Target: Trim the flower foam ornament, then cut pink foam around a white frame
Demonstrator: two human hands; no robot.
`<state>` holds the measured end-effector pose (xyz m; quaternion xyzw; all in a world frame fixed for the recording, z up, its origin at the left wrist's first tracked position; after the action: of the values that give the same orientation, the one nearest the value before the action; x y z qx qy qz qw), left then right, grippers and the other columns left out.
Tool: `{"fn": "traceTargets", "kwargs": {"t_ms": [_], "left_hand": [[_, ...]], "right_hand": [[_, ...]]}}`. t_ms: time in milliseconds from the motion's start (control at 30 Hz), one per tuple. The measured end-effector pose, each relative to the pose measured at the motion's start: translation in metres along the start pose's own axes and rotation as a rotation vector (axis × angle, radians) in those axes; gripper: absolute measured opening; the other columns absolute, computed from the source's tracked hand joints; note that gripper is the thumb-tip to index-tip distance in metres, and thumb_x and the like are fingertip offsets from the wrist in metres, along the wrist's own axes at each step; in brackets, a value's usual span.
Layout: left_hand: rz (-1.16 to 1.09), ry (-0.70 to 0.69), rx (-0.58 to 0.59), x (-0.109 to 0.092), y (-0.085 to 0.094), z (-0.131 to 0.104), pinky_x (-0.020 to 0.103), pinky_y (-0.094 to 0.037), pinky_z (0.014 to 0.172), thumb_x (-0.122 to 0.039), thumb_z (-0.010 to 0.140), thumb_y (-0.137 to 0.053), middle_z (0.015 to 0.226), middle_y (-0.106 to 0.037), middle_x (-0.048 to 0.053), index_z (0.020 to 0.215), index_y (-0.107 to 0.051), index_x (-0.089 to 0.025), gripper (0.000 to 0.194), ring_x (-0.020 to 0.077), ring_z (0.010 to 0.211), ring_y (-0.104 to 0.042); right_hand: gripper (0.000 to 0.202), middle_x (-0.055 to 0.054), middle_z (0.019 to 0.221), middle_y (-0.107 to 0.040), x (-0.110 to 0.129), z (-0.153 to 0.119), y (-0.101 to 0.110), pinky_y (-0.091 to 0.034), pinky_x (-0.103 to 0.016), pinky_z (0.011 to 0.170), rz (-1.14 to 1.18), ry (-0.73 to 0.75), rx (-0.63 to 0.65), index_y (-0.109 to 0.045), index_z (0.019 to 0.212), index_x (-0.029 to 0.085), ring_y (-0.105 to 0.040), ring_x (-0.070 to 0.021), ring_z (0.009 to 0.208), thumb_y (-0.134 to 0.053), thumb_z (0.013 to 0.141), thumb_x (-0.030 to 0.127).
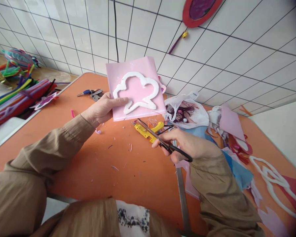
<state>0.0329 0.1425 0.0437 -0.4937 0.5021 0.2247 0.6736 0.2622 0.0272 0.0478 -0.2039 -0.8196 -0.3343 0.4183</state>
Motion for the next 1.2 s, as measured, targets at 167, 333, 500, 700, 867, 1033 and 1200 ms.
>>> {"fn": "traceTargets", "kwargs": {"t_ms": [167, 333, 500, 700, 867, 1033, 1200], "left_hand": [[0.026, -0.03, -0.073, -0.007, 0.004, 0.001, 0.042, -0.063, 0.088, -0.015, 0.068, -0.082, 0.088, -0.079, 0.01, 0.087, -0.076, -0.013, 0.019, 0.0275, 0.085, -0.077], [0.048, -0.24, -0.246, -0.028, 0.01, 0.002, 0.038, -0.061, 0.094, -0.014, 0.072, -0.076, 0.087, -0.078, 0.005, 0.086, -0.073, -0.016, 0.014, 0.0264, 0.1, -0.075], [0.003, -0.317, -0.274, -0.049, 0.011, -0.002, 0.043, -0.057, 0.106, -0.012, 0.076, -0.077, 0.087, -0.08, 0.002, 0.084, -0.072, -0.019, 0.011, 0.031, 0.12, -0.067], [-0.076, -0.402, -0.282, -0.074, 0.002, -0.019, 0.038, -0.049, 0.115, -0.008, 0.078, -0.076, 0.084, -0.08, -0.003, 0.082, -0.07, -0.023, 0.017, 0.0272, 0.127, -0.062], [-0.092, -0.349, -0.228, -0.058, -0.014, -0.023, 0.034, -0.055, 0.107, -0.005, 0.078, -0.073, 0.084, -0.08, -0.002, 0.081, -0.071, -0.02, 0.016, 0.0213, 0.103, -0.073], [0.006, -0.195, -0.163, -0.031, -0.028, -0.022, 0.042, -0.059, 0.1, -0.008, 0.078, -0.07, 0.083, -0.078, 0.008, 0.085, -0.073, -0.012, 0.008, 0.0288, 0.102, -0.075], [-0.034, -0.319, -0.221, -0.044, -0.024, -0.023, 0.04, -0.055, 0.105, -0.002, 0.081, -0.065, 0.088, -0.078, 0.003, 0.104, -0.072, -0.013, 0.027, 0.0246, 0.107, -0.074]], "right_hand": [[0.069, -0.001, 0.076, -0.058, -0.002, -0.008, 0.01, -0.044, -0.026, 0.059, -0.109, 0.102, -0.033, -0.065, 0.11, 0.01, -0.054, -0.0129, 0.066, -0.08, 0.071, 0.066], [0.053, 0.004, 0.072, -0.056, 0.002, 0.007, -0.001, -0.035, -0.025, 0.058, -0.34, 0.043, -0.039, -0.058, 0.104, 0.016, -0.048, -0.0111, 0.063, -0.084, 0.071, 0.049], [0.047, 0.002, 0.081, -0.064, 0.007, 0.028, -0.03, -0.033, -0.025, 0.061, -0.699, -0.086, 0.009, -0.06, 0.104, 0.019, -0.06, -0.0148, 0.073, -0.088, 0.072, 0.039], [0.046, -0.003, 0.091, -0.073, 0.006, 0.031, -0.045, -0.028, -0.027, 0.057, -0.911, -0.129, -0.051, -0.061, 0.104, 0.022, -0.071, -0.0246, 0.086, -0.085, 0.075, 0.049], [0.042, -0.008, 0.098, -0.076, 0.002, 0.037, -0.049, -0.034, -0.029, 0.062, -0.993, -0.149, -0.103, -0.06, 0.109, 0.018, -0.073, -0.0276, 0.092, -0.08, 0.082, 0.044], [0.042, -0.013, 0.095, -0.075, 0.005, 0.039, -0.054, -0.041, -0.032, 0.066, -1.048, -0.142, -0.147, -0.057, 0.114, 0.013, -0.073, -0.0302, 0.092, -0.073, 0.089, 0.042], [0.043, -0.016, 0.098, -0.075, 0.012, 0.037, -0.056, -0.046, -0.034, 0.072, -1.056, -0.172, -0.189, -0.061, 0.111, 0.012, -0.073, -0.033, 0.096, -0.073, 0.088, 0.046]]}}
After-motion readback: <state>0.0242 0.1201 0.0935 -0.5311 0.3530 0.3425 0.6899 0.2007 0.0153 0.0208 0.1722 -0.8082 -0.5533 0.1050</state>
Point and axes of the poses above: each hand's wrist, its own z-axis towards the middle knuckle, its own y-axis out of the back of the hand, x = y × z, the point moved 4 cm from there along z, towards the middle knuckle
